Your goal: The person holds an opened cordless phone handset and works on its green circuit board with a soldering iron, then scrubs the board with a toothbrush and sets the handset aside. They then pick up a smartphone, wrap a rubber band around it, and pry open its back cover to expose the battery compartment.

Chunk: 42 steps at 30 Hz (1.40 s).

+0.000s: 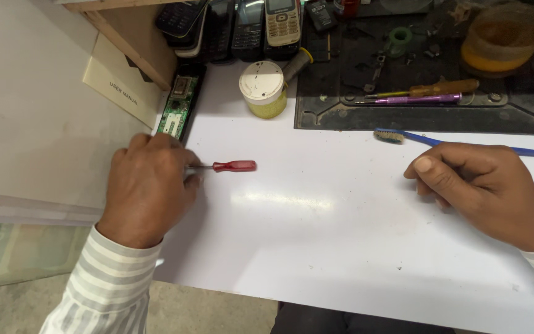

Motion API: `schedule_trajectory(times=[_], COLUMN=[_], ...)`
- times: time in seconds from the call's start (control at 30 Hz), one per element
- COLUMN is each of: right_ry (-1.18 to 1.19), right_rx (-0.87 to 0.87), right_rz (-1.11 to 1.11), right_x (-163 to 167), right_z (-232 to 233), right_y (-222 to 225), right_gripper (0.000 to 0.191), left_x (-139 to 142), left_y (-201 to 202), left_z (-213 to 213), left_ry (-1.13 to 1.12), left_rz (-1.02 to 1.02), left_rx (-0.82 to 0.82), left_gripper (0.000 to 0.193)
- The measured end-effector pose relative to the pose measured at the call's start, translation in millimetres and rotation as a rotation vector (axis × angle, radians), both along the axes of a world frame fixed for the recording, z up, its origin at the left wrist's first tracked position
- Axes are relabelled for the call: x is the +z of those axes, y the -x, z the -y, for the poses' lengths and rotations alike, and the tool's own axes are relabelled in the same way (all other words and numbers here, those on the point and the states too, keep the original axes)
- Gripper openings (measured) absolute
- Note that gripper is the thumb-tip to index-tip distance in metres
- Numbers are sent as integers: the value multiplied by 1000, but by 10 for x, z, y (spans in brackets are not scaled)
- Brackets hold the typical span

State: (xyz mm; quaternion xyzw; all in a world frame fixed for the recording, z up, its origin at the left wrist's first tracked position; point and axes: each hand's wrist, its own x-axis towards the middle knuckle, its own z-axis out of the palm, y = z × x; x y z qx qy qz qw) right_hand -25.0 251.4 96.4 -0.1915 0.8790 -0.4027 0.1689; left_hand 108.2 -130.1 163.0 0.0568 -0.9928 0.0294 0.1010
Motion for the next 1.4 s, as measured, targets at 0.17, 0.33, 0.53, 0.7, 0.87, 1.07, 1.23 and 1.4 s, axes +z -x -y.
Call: schedule_trajectory(times=[0.17,0.33,0.53,0.7,0.87,1.07,1.23,1.4], right_ry=[67,230,298,426,534,347,196,120], right_rx=[15,130,162,238,281,188,150,151], right_rz=[-27,-108,-103,-74,98,-404,-635,-697], right_x=[57,82,170,277,362,393,394,360], right_z=[27,2,-28,-76,-155,-201,-206,-163], right_y=[-40,-86,-149,-234,-270,-194,-91,-8], right_gripper=[33,28,21,25,33,13,10,12], left_x=[-70,10,174,186,156,125,-3,-185], left_y=[-67,-91,-35,151,392,655,815,920], left_z=[2,-152,-624,-1160,-1591,-1768,-1855,-1912], left_ry=[39,39,-287,-401,-392,-362,-485,-521], left_rz=[-56,-178,-143,-35,42,53,-149,-332], left_rx=[3,-110,-195,-402,-509,-540,-563,-615], left_gripper=[10,7,9,13,20,16,42,37])
